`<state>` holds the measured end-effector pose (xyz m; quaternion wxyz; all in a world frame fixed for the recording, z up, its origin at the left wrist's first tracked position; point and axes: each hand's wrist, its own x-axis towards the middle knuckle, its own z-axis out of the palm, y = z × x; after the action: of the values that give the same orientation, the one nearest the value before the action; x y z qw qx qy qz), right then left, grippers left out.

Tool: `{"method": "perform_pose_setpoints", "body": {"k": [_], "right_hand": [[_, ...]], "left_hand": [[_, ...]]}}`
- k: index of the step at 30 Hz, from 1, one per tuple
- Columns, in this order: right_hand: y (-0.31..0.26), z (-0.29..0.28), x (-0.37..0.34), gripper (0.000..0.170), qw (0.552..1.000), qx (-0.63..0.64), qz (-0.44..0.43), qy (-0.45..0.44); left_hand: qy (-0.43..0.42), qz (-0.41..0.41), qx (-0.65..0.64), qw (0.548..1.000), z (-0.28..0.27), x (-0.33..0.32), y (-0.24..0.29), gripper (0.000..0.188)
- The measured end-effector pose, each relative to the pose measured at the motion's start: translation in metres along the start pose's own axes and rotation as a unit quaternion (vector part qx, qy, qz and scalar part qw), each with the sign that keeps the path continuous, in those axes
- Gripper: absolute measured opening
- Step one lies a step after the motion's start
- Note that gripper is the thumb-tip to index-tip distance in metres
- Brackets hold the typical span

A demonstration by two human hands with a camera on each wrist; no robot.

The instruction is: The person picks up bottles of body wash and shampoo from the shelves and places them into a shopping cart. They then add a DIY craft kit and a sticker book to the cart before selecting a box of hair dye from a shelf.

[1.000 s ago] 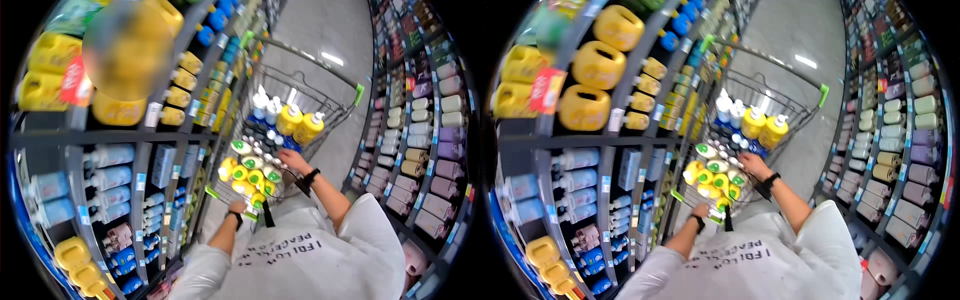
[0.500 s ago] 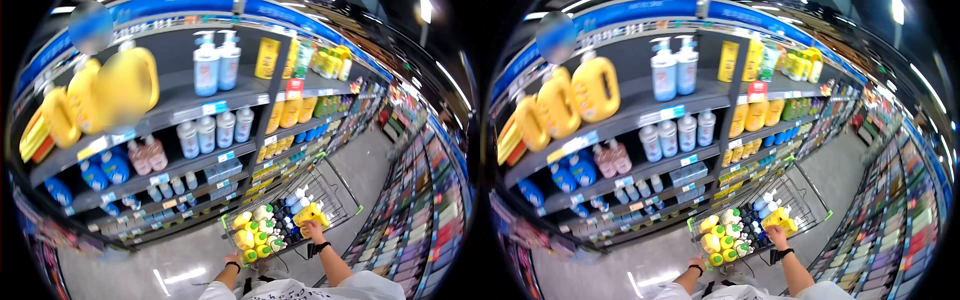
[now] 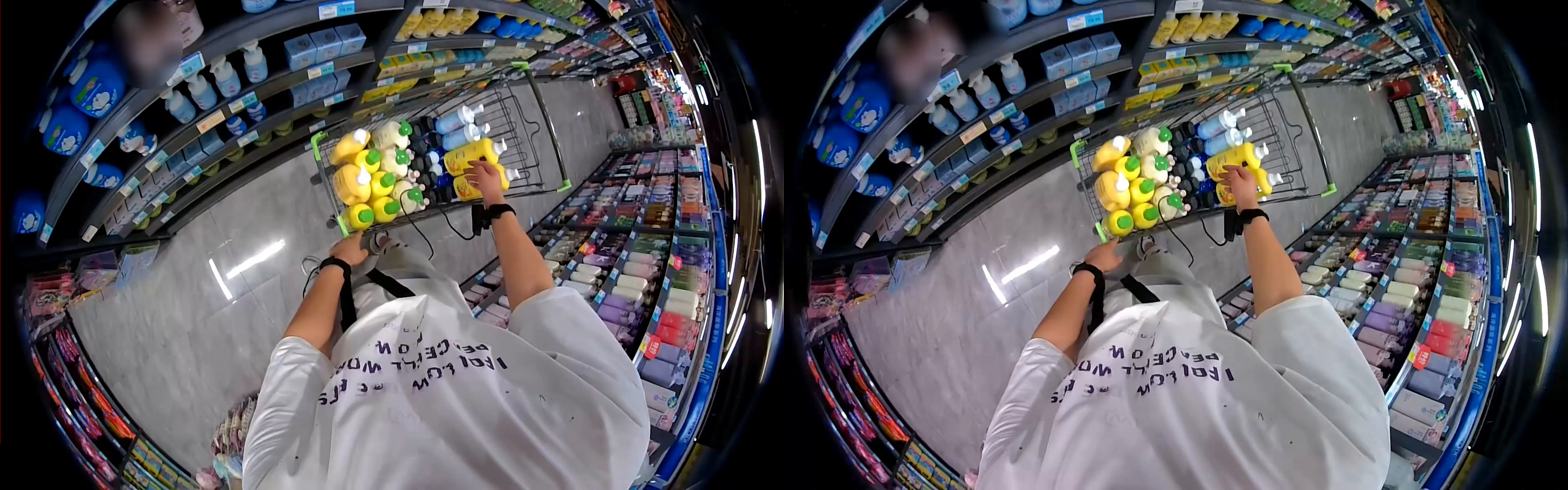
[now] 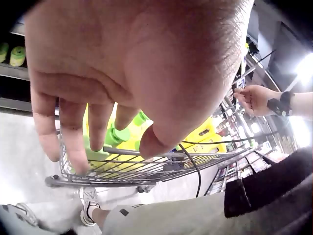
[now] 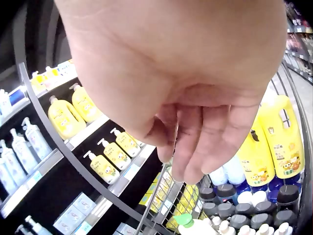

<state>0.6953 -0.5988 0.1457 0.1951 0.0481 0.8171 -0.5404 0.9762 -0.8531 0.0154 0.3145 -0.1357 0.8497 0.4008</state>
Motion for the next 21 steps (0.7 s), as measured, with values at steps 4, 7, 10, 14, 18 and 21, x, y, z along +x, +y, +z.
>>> {"method": "perform_pose_setpoints", "body": {"k": [4, 7, 10, 14, 18, 21], "right_hand": [[-0.003, -0.014, 0.019, 0.028, 1.000, 0.030, 0.008, -0.001], [-0.005, -0.030, 0.051, 0.029, 0.999, 0.043, 0.022, 0.019], [-0.003, -0.043, 0.100, 0.026, 0.991, 0.130, 0.014, 0.034], [-0.009, -0.033, 0.165, 0.027, 0.951, 0.305, 0.043, 0.027], [-0.014, -0.005, 0.234, 0.028, 0.825, 0.541, 0.158, -0.044], [-0.071, 0.007, 0.211, 0.024, 0.781, 0.574, 0.179, -0.167]], "left_hand": [[0.034, -0.008, -0.024, 0.999, 0.017, 0.012, 0.001, 0.068], [0.047, -0.029, -0.047, 0.997, 0.015, 0.012, 0.004, 0.066], [0.059, -0.067, -0.055, 0.995, 0.021, 0.015, 0.000, 0.065], [0.058, -0.133, -0.034, 0.989, 0.015, 0.007, 0.001, 0.065], [0.032, -0.183, -0.023, 0.982, -0.003, 0.005, 0.018, 0.064], [0.004, -0.213, -0.010, 0.977, 0.002, 0.013, 0.017, 0.066]]}}
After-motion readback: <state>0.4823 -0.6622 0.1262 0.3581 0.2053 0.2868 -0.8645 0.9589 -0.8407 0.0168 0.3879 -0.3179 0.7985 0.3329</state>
